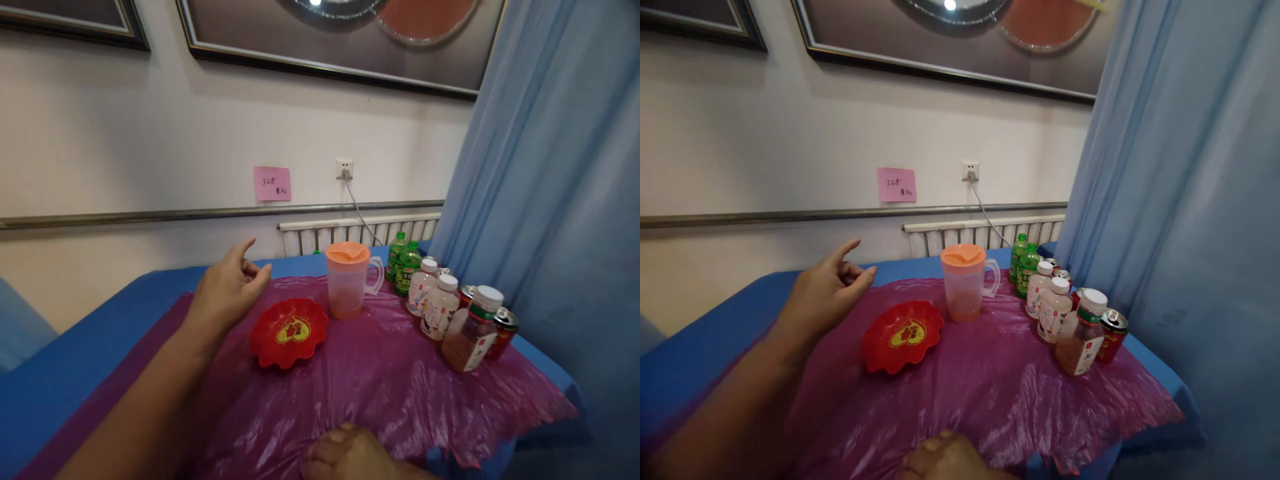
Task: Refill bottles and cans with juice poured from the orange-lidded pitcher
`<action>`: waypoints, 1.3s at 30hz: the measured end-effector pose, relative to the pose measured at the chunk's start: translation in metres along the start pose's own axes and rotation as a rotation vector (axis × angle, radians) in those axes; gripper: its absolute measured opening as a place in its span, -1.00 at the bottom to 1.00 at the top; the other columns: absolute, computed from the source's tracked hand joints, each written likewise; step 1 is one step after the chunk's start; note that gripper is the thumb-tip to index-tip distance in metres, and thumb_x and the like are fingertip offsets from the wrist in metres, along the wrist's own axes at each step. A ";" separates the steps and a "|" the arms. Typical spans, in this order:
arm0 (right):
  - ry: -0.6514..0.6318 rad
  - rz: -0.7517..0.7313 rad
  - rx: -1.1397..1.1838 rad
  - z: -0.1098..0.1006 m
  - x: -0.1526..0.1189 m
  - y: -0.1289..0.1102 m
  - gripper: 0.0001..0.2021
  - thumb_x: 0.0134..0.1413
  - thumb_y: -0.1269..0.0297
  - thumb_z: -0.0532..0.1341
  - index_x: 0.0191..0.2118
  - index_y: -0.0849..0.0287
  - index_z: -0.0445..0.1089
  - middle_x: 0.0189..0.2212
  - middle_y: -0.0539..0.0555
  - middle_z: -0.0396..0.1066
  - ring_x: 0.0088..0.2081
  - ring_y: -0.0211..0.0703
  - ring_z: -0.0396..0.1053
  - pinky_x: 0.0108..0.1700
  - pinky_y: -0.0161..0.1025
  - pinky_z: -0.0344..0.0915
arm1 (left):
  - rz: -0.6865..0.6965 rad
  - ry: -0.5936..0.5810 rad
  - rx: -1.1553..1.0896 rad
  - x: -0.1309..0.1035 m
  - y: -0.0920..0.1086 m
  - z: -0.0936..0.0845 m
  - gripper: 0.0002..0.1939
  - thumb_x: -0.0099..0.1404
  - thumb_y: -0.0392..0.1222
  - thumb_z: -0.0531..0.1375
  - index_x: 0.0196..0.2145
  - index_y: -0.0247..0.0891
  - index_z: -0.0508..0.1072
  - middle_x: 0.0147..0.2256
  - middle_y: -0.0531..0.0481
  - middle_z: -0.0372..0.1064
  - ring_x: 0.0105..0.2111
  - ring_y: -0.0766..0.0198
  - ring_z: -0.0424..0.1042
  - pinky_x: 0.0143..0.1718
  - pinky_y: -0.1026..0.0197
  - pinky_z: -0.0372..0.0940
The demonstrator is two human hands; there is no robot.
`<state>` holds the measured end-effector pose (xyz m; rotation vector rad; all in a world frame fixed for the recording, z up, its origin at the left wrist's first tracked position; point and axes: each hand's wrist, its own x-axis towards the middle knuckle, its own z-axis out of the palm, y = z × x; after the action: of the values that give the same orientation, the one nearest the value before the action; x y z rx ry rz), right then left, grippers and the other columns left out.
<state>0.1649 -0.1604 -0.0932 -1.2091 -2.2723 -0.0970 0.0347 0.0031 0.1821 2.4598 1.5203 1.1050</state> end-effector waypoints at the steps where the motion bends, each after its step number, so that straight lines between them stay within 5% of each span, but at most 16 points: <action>1: 0.004 -0.014 0.003 0.001 -0.001 -0.001 -0.77 0.01 -0.05 0.29 -0.43 -0.05 0.36 -0.46 -0.25 0.56 -0.56 -0.23 0.45 -0.59 -0.29 0.32 | -0.020 -0.027 0.028 0.003 -0.003 -0.001 -0.28 0.27 0.04 0.16 0.32 -0.29 0.25 -0.36 0.00 0.56 -0.35 0.15 0.53 -0.32 0.18 0.30; 6: 0.073 -0.064 0.053 -0.013 -0.007 -0.013 -0.89 0.09 0.09 0.26 -0.29 -0.04 0.41 -0.39 -0.12 0.58 -0.49 -0.16 0.47 -0.42 -0.25 0.46 | 0.003 -0.124 0.030 -0.019 -0.018 0.011 -0.35 0.30 0.05 0.13 0.26 -0.32 0.31 -0.37 0.01 0.56 -0.38 0.16 0.54 -0.36 0.19 0.31; 9: 0.225 0.047 0.177 -0.052 -0.004 -0.003 -0.67 0.15 0.24 0.19 0.05 0.02 0.41 -0.07 0.06 0.58 -0.12 -0.08 0.55 -0.06 -0.18 0.49 | 0.132 -0.108 -0.057 -0.060 -0.022 0.038 -0.48 0.35 -0.03 0.11 0.20 -0.30 0.36 -0.43 0.06 0.53 -0.49 0.26 0.51 -0.44 0.25 0.32; 11: 0.382 0.270 0.226 -0.082 0.004 0.022 -0.52 0.19 0.38 0.14 0.23 0.08 0.30 0.14 0.19 0.46 0.14 -0.02 0.42 0.17 -0.02 0.37 | 0.261 -0.029 -0.087 -0.090 -0.022 0.060 -0.59 0.38 -0.10 0.10 0.13 -0.26 0.41 -0.45 0.08 0.53 -0.52 0.30 0.51 -0.44 0.28 0.34; 16: 0.860 0.836 0.468 -0.131 0.043 0.125 -0.43 0.09 0.10 0.26 0.20 0.20 0.29 0.13 0.29 0.40 0.12 0.06 0.40 0.18 0.09 0.30 | 0.631 0.087 -0.145 -0.140 -0.022 0.096 -0.67 0.36 -0.37 0.13 0.05 -0.24 0.45 -0.38 -0.01 0.58 -0.46 0.30 0.55 -0.37 0.29 0.40; 19: 0.912 0.927 0.507 -0.141 0.066 0.178 -0.37 0.04 -0.08 0.25 0.13 0.25 0.34 0.09 0.34 0.42 0.07 0.09 0.41 0.09 0.04 0.33 | 0.724 0.064 -0.133 -0.149 -0.025 0.105 -0.64 0.32 -0.41 0.12 0.03 -0.23 0.47 -0.41 -0.02 0.57 -0.50 0.28 0.52 -0.40 0.26 0.40; 22: 0.885 0.933 0.570 -0.146 0.083 0.206 -0.48 -0.03 -0.23 0.24 -0.24 0.20 0.47 -0.26 0.20 0.54 -0.17 0.05 0.48 -0.10 -0.08 0.38 | 0.737 0.040 -0.132 -0.150 -0.028 0.110 -0.64 0.31 -0.40 0.11 0.02 -0.23 0.50 -0.46 -0.02 0.55 -0.52 0.27 0.51 -0.41 0.25 0.42; 27: 0.851 0.887 0.722 -0.145 0.095 0.212 -0.42 -0.09 -0.40 0.20 -0.57 0.11 0.29 -0.65 -0.04 0.32 -0.55 -0.18 0.29 -0.44 -0.24 0.25 | 0.648 -0.011 -0.176 -0.139 -0.022 0.100 -0.70 0.33 -0.37 0.12 -0.04 -0.23 0.53 -0.36 -0.07 0.61 -0.42 0.26 0.59 -0.34 0.27 0.48; 34: 1.011 0.838 0.799 -0.152 0.087 0.193 -0.43 -0.01 -0.36 0.22 -0.56 0.10 0.20 -0.66 -0.13 0.18 -0.56 -0.28 0.15 -0.46 -0.30 0.15 | 0.260 0.068 -0.267 -0.110 -0.017 0.044 -0.77 0.35 -0.17 0.17 -0.09 -0.22 0.55 -0.44 0.05 0.56 -0.51 0.35 0.51 -0.42 0.34 0.40; 39: 1.053 0.785 0.831 -0.176 0.072 0.168 -0.46 0.02 -0.29 0.28 -0.52 0.11 0.22 -0.63 -0.14 0.17 -0.55 -0.30 0.12 -0.47 -0.32 0.13 | 0.006 0.123 -0.308 -0.116 -0.026 0.019 -0.75 0.32 -0.08 0.21 -0.11 -0.20 0.56 -0.40 0.05 0.56 -0.50 0.34 0.49 -0.44 0.33 0.36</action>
<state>0.3428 -0.0623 0.0594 -1.0781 -0.7018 0.3805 -0.0044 -0.0692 0.0945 2.2274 1.2573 1.3966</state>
